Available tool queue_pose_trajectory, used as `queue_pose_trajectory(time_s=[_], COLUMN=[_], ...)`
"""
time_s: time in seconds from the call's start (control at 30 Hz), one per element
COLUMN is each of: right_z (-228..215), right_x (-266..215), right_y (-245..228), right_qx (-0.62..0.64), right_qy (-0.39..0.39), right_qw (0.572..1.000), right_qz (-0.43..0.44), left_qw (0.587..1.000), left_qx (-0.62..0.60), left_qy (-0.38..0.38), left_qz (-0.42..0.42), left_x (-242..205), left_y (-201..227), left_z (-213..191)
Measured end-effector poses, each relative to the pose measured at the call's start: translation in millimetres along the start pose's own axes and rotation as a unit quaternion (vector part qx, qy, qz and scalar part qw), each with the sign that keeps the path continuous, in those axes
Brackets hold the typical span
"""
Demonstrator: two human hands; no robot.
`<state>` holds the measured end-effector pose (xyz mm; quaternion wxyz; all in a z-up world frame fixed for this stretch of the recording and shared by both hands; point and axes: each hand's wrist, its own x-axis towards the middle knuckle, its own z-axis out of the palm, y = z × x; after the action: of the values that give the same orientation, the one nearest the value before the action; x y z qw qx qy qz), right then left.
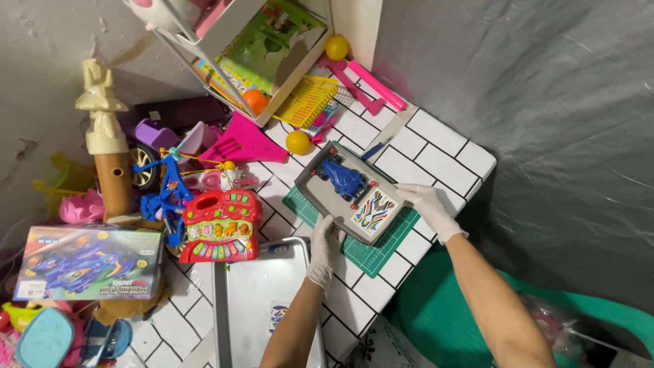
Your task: The person uses a screwdriver to work on a blue toy car on a green cutting mat, then places the car and stickers into a metal tray. The person moves the tray to a shelf, retrieves a new box, and begins assembling a red and black toy car chassis by hand, attaching wheels and other components.
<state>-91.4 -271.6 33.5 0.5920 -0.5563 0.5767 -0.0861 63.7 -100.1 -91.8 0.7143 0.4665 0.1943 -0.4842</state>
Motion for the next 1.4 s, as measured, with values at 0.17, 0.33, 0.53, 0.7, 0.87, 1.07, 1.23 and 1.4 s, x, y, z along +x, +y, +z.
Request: queue_pose_trajectory(time_s=[0.17,0.33,0.53,0.7,0.87,1.07,1.23,1.4], right_z=[6.0,8.0,-12.6,-57.4,-113.5,-179.1,-210.7,-218.3], right_x=[24.6,16.6,-26.3,-116.9,-220.9,-341.6,-444.6,-533.7], right_y=[32.3,40.4,79.5,98.0,143.9,234.7,298.6,353.3], right_qx=[0.080,0.125,0.163,0.245,0.289,0.247,0.247,0.332], right_qy=[-0.019,-0.022,-0.004,0.031,0.074,0.138,0.183,0.254], right_qw=[0.996,0.992,0.986,0.969,0.954,0.957,0.946,0.900], right_qz=[-0.021,-0.026,-0.047,-0.029,-0.025,0.057,0.106,0.124], left_qw=[1.000,0.999,0.996,0.971,0.938,0.908,0.856,0.798], left_qx=[-0.005,-0.008,0.037,0.174,0.227,0.279,0.357,0.391], left_qy=[-0.023,-0.045,-0.070,-0.163,-0.263,-0.309,-0.360,-0.429], left_qz=[0.018,0.014,0.033,0.019,-0.003,-0.054,-0.107,-0.161], left_x=[14.5,8.7,-74.7,-161.6,-218.7,-284.5,-364.8,-397.7], left_y=[-10.9,-6.1,6.5,-0.2,-56.8,-145.6,-206.9,-285.7], left_z=[-15.5,-10.5,23.5,60.1,69.0,66.7,80.4,72.3])
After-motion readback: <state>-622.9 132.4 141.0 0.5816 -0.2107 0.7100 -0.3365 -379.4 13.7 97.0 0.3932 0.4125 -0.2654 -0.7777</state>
